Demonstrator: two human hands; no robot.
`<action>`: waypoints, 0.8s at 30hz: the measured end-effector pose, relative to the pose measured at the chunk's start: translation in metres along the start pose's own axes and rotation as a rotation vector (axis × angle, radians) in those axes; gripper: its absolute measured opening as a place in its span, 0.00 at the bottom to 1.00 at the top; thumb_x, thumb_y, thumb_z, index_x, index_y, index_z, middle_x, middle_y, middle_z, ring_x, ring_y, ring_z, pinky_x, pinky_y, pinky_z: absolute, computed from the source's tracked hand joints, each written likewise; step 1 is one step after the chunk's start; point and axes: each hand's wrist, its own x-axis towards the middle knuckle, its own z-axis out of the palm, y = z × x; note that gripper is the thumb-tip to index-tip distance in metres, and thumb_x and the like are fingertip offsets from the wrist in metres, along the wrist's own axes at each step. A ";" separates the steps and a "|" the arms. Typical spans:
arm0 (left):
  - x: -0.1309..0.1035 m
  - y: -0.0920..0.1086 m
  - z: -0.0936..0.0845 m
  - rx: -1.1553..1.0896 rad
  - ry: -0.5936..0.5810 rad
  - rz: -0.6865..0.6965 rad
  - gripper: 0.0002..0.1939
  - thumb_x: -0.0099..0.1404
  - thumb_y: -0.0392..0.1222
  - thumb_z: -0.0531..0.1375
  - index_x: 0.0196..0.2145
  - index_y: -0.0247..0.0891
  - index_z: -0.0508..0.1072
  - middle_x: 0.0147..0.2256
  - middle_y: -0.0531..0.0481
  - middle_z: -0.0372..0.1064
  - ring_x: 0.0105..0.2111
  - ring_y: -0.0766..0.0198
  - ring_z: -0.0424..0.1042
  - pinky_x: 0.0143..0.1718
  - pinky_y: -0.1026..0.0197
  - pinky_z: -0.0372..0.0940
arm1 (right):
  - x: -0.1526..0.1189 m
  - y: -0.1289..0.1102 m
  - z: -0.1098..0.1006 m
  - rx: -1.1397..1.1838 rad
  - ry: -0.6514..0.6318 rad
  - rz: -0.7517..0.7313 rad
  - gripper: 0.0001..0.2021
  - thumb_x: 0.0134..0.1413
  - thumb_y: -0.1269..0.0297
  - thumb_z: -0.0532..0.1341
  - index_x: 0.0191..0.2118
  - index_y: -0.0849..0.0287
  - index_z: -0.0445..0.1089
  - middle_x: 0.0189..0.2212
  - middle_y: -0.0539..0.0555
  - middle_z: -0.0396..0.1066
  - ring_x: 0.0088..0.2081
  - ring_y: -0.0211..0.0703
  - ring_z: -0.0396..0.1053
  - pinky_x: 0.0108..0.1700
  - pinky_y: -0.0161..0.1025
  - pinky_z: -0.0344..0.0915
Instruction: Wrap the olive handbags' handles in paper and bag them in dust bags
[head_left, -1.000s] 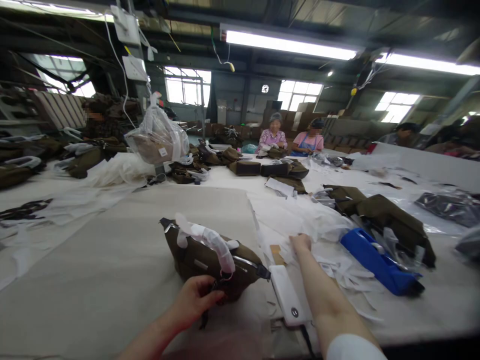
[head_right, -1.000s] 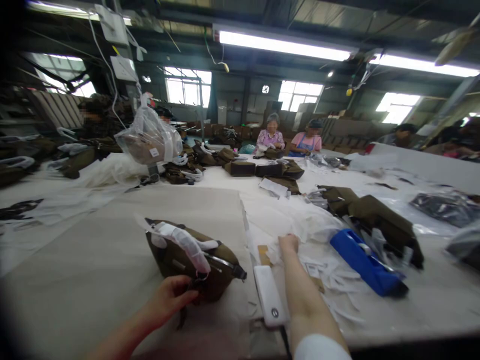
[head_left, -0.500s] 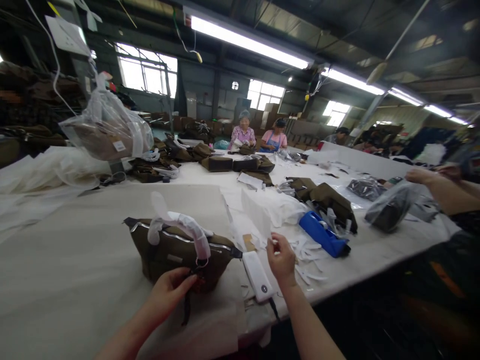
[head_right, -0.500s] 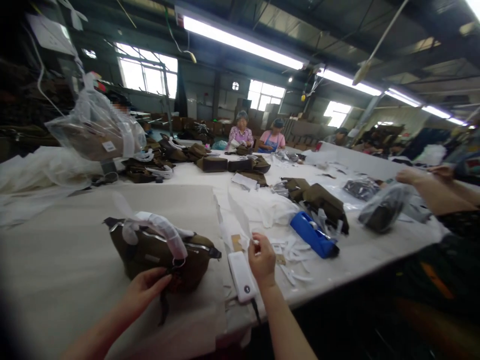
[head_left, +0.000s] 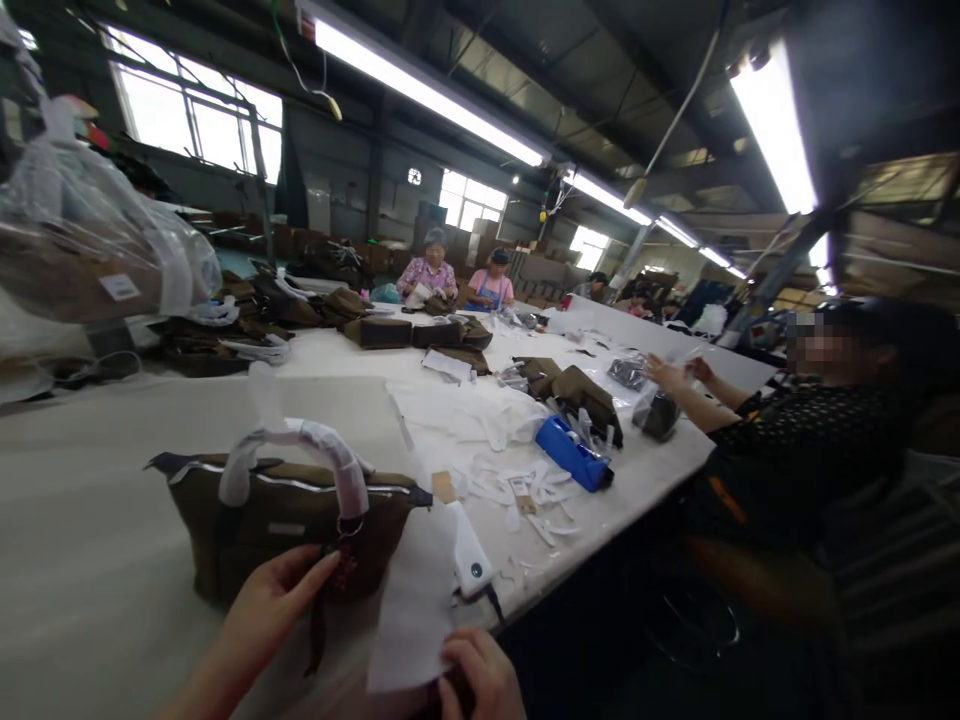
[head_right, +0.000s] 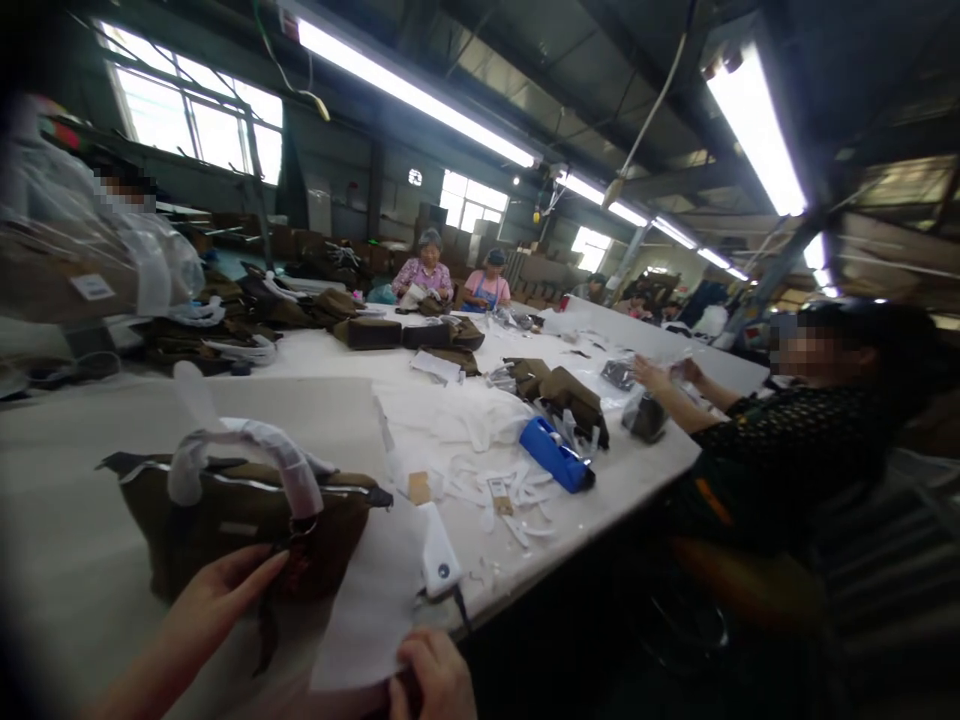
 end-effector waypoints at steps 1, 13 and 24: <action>0.000 -0.001 0.000 0.005 0.009 -0.002 0.27 0.50 0.64 0.66 0.35 0.36 0.80 0.37 0.43 0.80 0.41 0.47 0.77 0.44 0.57 0.72 | -0.001 0.001 0.001 0.005 -0.044 0.010 0.08 0.47 0.71 0.60 0.36 0.56 0.68 0.37 0.54 0.73 0.38 0.44 0.72 0.41 0.36 0.68; -0.007 -0.002 -0.001 0.055 -0.032 0.029 0.28 0.50 0.66 0.65 0.35 0.38 0.80 0.36 0.45 0.80 0.42 0.47 0.77 0.43 0.59 0.71 | 0.077 -0.007 0.027 -0.161 0.142 0.627 0.40 0.41 0.63 0.67 0.62 0.68 0.56 0.56 0.68 0.65 0.58 0.61 0.64 0.59 0.49 0.60; -0.012 -0.018 0.001 0.004 -0.052 0.079 0.23 0.54 0.62 0.65 0.35 0.38 0.79 0.35 0.46 0.79 0.39 0.51 0.77 0.41 0.60 0.70 | 0.082 0.015 0.007 0.280 0.121 0.622 0.11 0.56 0.58 0.57 0.33 0.59 0.72 0.30 0.54 0.75 0.34 0.48 0.73 0.36 0.40 0.67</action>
